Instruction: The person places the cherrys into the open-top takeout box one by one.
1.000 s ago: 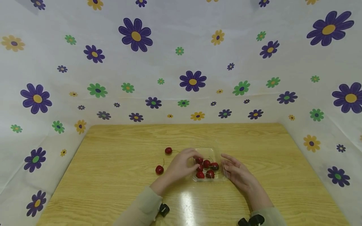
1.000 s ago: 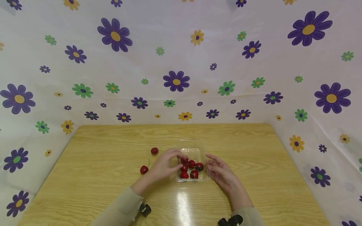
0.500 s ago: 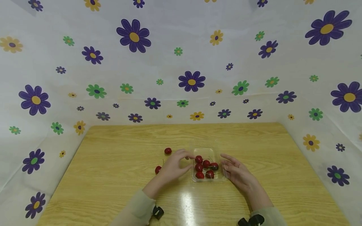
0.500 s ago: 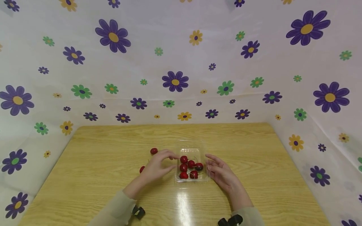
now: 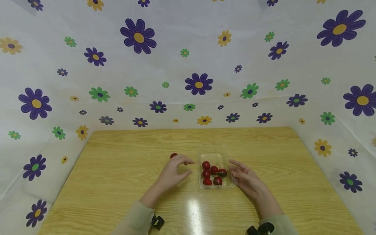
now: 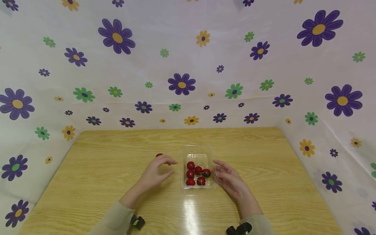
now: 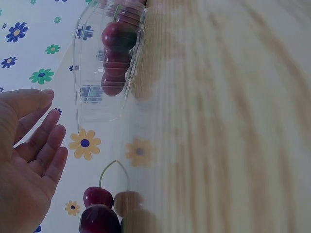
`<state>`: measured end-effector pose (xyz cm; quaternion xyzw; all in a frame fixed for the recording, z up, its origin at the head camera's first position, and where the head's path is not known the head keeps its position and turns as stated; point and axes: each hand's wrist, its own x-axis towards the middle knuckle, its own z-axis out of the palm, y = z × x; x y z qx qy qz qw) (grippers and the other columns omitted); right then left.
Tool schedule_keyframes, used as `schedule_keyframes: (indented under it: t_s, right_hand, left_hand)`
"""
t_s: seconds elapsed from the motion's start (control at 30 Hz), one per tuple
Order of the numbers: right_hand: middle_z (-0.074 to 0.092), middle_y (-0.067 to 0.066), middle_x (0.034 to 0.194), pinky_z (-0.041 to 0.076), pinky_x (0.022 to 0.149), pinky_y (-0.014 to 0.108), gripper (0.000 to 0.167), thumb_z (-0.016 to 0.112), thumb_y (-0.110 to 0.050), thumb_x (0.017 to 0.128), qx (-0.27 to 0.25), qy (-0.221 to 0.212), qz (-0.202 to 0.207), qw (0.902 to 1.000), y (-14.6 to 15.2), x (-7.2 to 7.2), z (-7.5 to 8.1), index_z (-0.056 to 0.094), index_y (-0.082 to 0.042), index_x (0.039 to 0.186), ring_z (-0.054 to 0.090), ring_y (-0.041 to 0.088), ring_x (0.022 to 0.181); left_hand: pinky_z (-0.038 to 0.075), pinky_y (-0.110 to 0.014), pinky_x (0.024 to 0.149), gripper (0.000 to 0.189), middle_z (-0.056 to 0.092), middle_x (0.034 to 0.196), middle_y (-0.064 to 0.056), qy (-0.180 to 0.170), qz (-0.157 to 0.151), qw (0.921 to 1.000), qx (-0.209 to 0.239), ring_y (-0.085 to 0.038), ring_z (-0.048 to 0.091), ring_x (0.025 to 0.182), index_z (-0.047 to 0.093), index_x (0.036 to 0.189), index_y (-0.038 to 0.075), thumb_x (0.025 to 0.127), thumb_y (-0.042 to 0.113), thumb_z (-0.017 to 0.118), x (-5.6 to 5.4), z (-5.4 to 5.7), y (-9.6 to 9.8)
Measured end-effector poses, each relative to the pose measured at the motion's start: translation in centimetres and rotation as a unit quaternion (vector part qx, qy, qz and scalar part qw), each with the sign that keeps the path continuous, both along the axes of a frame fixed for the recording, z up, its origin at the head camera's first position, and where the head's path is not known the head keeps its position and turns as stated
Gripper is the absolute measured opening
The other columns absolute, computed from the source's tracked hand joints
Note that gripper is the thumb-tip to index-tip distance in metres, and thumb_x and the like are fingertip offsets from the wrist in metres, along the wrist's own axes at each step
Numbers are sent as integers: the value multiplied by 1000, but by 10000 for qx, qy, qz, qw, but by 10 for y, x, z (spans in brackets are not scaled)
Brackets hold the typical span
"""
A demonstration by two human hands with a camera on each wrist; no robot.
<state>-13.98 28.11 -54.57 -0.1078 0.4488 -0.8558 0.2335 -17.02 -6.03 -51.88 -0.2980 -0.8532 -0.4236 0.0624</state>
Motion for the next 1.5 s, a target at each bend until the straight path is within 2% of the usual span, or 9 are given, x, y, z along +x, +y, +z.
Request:
schedule_keyframes:
  t_s: [0.4, 0.7, 0.93, 1.03, 1.27, 1.5]
  right_hand:
    - [66, -4, 126, 56, 97, 19, 47, 41, 7, 110, 147, -7, -83, 9999, -1, -2, 0, 59, -22, 142, 65, 4, 110]
    - [66, -4, 125, 57, 96, 20, 49, 41, 9, 109, 64, -70, -80, 9999, -2, -3, 1, 60, -22, 141, 66, 4, 109]
    - [65, -4, 125, 57, 97, 19, 50, 40, 10, 109, 42, -66, -65, 9999, -1, -3, 0, 60, -22, 141, 65, 4, 110]
    - [65, -4, 125, 57, 97, 19, 51, 38, 11, 109, -12, -65, -43, 10000, -1, -2, 0, 61, -21, 141, 66, 5, 110]
    - [65, -4, 126, 57, 97, 19, 52, 38, 11, 108, 20, -59, -35, 10000, 0, -1, 0, 60, -22, 142, 66, 5, 110]
    - [64, -4, 126, 56, 98, 19, 51, 38, 10, 109, 69, -30, -32, 10000, 0, 0, 0, 59, -22, 142, 65, 4, 110]
  left_hand:
    - [61, -47, 94, 33, 76, 119, -7, -36, 254, 9989, 396, -27, 70, 102, 76, 120, 7, 89, -1, 83, 0, -5, -22]
    - [60, -46, 91, 30, 76, 116, -4, -195, 582, 9974, 374, -23, 68, 102, 77, 119, 10, 90, 3, 83, 2, -7, -37]
    - [61, -40, 84, 28, 75, 116, -5, -296, 677, 9966, 364, -23, 66, 101, 76, 119, 6, 91, 4, 83, 2, -13, -47]
    - [62, -41, 83, 28, 75, 116, -7, -356, 677, 9960, 466, -25, 67, 101, 76, 118, 5, 91, 3, 83, 3, -15, -51]
    - [61, -47, 90, 29, 75, 115, -10, -414, 649, 9949, 656, -29, 68, 102, 76, 118, 4, 90, -3, 81, 6, -17, -61]
    - [59, -45, 98, 28, 76, 117, -8, -798, 805, 9911, 703, -28, 68, 105, 76, 118, 6, 91, -1, 81, 10, -19, -70]
